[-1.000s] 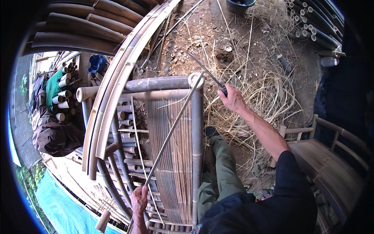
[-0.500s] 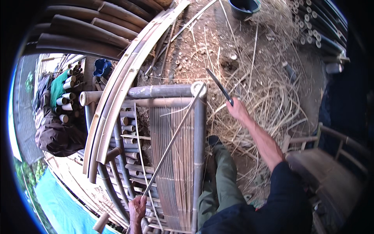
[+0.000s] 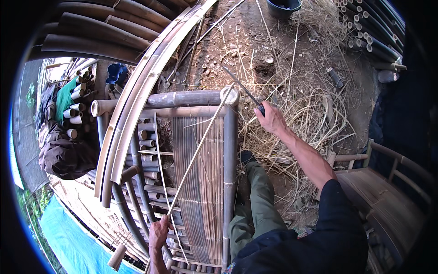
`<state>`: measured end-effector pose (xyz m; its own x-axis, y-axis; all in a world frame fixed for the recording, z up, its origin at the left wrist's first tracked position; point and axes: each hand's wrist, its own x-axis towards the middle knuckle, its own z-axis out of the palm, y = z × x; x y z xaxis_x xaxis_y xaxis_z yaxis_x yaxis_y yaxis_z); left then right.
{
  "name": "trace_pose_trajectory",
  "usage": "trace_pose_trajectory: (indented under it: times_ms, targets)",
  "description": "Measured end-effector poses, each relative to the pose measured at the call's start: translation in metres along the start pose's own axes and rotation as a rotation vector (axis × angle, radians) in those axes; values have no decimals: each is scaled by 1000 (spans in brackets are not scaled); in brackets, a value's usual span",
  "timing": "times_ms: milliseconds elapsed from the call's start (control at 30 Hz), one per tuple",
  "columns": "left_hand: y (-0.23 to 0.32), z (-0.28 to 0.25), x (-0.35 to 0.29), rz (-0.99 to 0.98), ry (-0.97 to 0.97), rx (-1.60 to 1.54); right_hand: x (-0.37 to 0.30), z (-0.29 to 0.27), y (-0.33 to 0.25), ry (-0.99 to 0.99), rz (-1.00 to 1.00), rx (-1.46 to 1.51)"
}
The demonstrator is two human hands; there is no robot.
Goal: The person uses a large knife to split long bamboo strips into thinner pieces. They hold the bamboo against a frame and strike it with the knife to separate the layers, then arrange the resulting strips on the frame.
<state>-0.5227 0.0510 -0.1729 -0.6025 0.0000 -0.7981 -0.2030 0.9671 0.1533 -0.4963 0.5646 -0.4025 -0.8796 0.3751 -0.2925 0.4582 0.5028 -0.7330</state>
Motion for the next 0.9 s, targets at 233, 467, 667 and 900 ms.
trace_pose_trajectory:
  times_ms: [233, 467, 667, 900]
  targets:
    - [-4, -12, 16, 13, -48, -15, 3, -7, -26, 390, -673, 148]
    - [-6, 3, 18, 37, -20, -108, 0, -10, 32, 10, 174, -78]
    - [-12, 55, -9, 56, -13, -132, 26, 8, -71, 328, 291, 1075]
    - [-72, 113, -28, 98, 89, -424, 45, 31, -139, 311, 421, 932]
